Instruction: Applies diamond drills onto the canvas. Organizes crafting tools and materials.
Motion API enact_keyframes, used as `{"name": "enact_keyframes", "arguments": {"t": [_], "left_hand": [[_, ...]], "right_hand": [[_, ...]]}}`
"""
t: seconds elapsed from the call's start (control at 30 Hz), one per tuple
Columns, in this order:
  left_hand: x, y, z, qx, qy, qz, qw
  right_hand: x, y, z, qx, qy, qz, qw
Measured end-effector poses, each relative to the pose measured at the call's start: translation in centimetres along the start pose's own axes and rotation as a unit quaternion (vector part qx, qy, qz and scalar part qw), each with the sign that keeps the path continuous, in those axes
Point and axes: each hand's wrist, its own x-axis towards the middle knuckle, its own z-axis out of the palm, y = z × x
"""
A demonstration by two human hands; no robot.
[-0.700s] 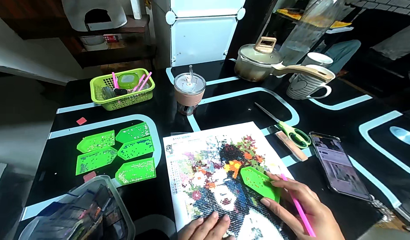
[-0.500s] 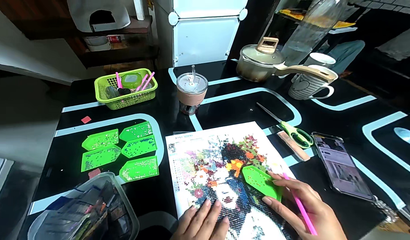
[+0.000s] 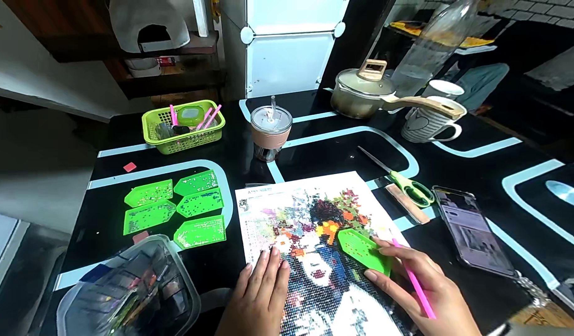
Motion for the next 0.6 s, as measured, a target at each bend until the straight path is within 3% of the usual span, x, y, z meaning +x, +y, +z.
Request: {"name": "enact_keyframes", "arguments": {"t": [0.33,0.6], "left_hand": [[-0.41,0.94,-0.2,-0.008,-0.018,0.012,1.0],[-0.13,0.52,0.28,0.004,0.018,0.001,1.0]], "right_hand": [[0.09,-0.17,-0.01,-0.009,0.0,0.0,1.0],[0.07,0.06,0.08,-0.011,0.001,-0.008,1.0]]}}
